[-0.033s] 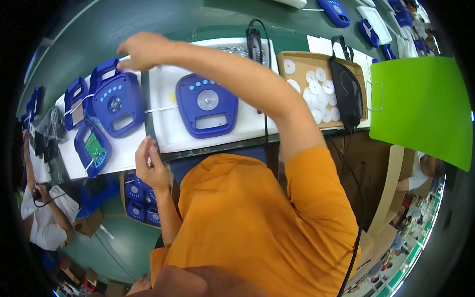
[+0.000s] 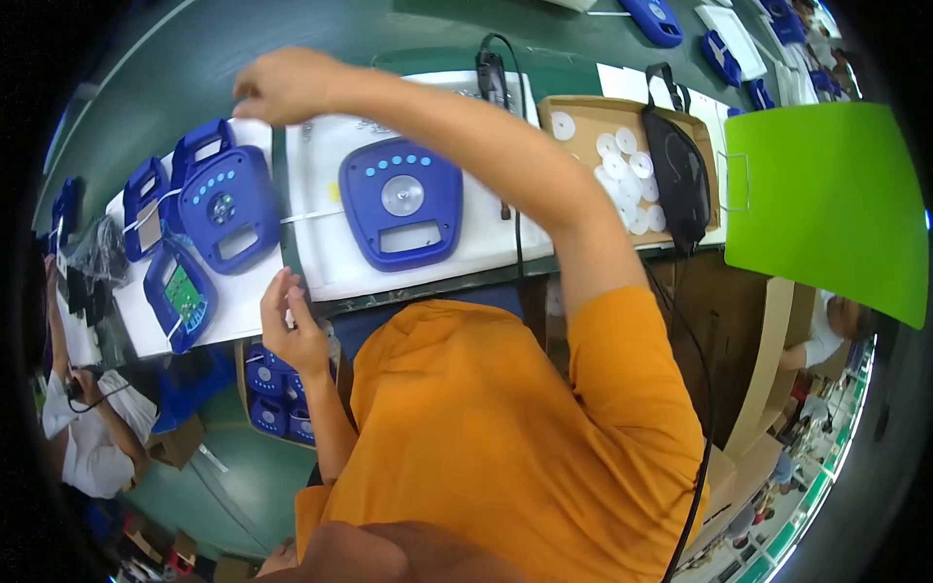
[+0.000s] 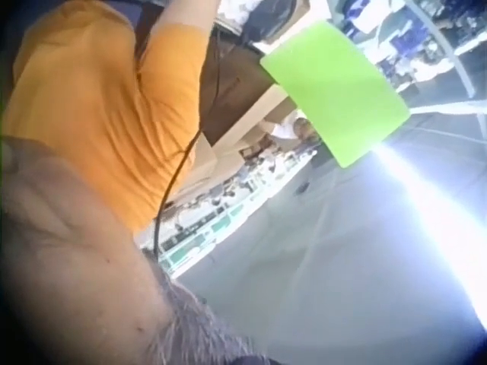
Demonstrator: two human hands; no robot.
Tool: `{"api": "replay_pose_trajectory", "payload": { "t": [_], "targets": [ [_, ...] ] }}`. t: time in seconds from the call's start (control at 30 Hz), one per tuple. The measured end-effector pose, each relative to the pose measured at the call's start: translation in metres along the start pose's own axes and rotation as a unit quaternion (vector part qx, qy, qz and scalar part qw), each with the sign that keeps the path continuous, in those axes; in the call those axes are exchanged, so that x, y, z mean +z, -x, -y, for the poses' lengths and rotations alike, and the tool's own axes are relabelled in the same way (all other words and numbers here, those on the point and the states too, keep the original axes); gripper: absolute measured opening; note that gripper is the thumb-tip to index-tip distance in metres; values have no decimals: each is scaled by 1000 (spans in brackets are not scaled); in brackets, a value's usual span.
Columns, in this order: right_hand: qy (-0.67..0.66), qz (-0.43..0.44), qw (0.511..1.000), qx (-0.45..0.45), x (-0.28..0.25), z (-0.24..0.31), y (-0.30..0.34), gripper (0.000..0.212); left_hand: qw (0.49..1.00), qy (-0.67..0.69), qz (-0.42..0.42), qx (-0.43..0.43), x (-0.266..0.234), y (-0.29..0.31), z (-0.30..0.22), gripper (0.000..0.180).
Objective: Assembling blue electronic device housings by placing components inside and using an electric screwdriver to secure them.
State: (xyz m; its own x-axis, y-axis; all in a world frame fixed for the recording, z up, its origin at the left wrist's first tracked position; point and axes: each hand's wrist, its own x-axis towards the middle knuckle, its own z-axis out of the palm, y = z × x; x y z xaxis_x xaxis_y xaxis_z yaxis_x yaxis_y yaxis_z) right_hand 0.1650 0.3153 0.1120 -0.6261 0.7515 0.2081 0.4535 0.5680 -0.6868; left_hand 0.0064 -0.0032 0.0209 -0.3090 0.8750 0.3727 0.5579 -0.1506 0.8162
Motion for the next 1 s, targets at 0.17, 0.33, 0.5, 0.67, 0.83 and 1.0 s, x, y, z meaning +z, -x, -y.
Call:
{"api": "replay_pose_trajectory", "payload": {
  "t": [0.17, 0.33, 0.5, 0.67, 0.83, 1.0],
  "targets": [
    [47, -142, 988, 44, -138, 1, 128, 32, 1000, 18, -13, -21, -1, -1, -5, 29],
    [-133, -383, 899, 166, -196, -22, 285, 15, 998, 51, 40, 4, 15, -23, -10, 30],
    [-26, -461, 865, 197, -192, -12, 339, 14, 995, 67, 68, 10, 30, -35, -19, 33],
    [17, -468, 842, 268, -153, -31, 371, 16, 996, 57, 62, 20, 38, -44, -26, 32],
    [-4, -428, 852, 300, -108, -15, 360, 17, 996, 53, 57, 39, 40, -47, -31, 31],
    [20, -348, 910, 225, -90, -1, 319, 14, 998, 28, 46, 25, 31, -44, -33, 30]
  ]
}}
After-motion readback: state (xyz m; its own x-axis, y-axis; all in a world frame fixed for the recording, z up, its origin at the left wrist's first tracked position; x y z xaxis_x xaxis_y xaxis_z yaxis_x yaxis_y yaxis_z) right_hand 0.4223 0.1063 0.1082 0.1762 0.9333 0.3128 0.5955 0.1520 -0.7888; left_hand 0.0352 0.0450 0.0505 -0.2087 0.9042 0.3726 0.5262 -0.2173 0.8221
